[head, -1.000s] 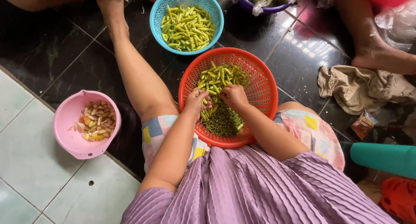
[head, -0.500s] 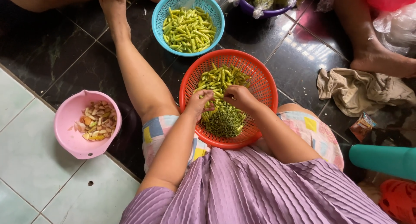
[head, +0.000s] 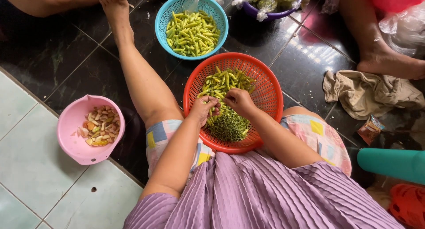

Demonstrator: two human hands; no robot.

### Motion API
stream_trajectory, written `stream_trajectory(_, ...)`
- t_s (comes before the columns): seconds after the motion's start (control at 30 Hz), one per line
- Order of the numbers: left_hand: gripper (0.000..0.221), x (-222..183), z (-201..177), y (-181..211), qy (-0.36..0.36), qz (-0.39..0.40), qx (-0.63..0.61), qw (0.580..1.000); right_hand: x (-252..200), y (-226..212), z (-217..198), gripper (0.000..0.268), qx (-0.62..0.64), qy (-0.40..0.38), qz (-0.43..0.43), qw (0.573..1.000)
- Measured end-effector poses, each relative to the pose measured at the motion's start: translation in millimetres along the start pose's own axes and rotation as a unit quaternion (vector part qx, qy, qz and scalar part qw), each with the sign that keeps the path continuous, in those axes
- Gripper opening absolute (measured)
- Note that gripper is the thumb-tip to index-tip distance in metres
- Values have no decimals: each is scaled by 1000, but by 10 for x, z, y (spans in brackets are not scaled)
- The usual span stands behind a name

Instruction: A person sitting on the floor manually removes the stems from green chilies and places them into a basket.

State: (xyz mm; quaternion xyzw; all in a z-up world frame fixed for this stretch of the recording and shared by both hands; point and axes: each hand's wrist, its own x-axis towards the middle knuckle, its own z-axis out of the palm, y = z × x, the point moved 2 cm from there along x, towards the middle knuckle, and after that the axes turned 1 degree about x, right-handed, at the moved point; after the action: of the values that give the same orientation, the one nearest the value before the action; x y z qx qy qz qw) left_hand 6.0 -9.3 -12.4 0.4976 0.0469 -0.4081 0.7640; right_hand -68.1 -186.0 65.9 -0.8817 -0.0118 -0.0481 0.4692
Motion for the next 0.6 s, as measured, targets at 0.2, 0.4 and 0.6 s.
stream_trajectory(0.2, 14, -3, -24, 9, 14, 12, 21, 1000, 64, 215, 99, 10, -69, 68, -11, 995)
stream_trajectory(0.4, 10, -69, 23, 193, 39, 9, -5, 999, -32, 27, -120, 11, 29, -8, 23, 999)
stream_trajectory(0.6, 21, -92, 72, 148, -10, -1, 4, 1000, -26, -63, -162, 9, 58, -84, 51, 993)
